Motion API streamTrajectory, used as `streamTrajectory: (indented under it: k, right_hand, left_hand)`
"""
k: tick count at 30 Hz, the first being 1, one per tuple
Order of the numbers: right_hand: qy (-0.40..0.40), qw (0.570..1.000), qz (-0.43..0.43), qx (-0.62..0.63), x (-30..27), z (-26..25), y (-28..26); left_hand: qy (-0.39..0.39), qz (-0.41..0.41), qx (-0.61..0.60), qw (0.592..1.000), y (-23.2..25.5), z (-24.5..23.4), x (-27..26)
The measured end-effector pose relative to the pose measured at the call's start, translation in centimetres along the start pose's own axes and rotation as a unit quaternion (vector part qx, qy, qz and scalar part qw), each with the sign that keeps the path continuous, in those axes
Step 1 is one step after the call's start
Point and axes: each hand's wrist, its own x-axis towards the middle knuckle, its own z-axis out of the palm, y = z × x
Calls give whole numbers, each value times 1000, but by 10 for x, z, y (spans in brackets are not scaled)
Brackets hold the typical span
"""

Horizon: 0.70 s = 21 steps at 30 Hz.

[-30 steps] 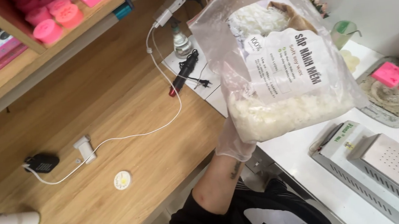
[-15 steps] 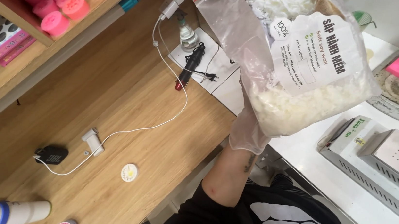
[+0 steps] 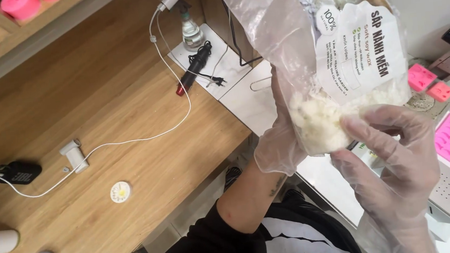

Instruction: Scooping soy wax flakes from a bag into a small metal pot on a hot plate and stirring it as it melts.

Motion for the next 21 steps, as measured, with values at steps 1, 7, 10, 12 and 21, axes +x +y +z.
streamTrajectory:
  k: [1,7,10,12,21]
  right_hand:
    - [14,999,42,16,0,4,-5]
    - [20,996,44,74,-9,1,1]
    - [26,994,40,96,-20,1,5]
    - [38,994,37,98,-22,1,4]
    - [79,993,18,81,-22,4,9]
  left_hand:
    - [-1,-5,-9,1000,0,0,-3]
    - [-13,-32,-64,997,-1,3,-14]
    - [-18,-43,-93,995,-2,5,-16]
    - [-18,-51,-112,992,-3,6,-18]
    - [-22,-82,-182,980,99,5,-12]
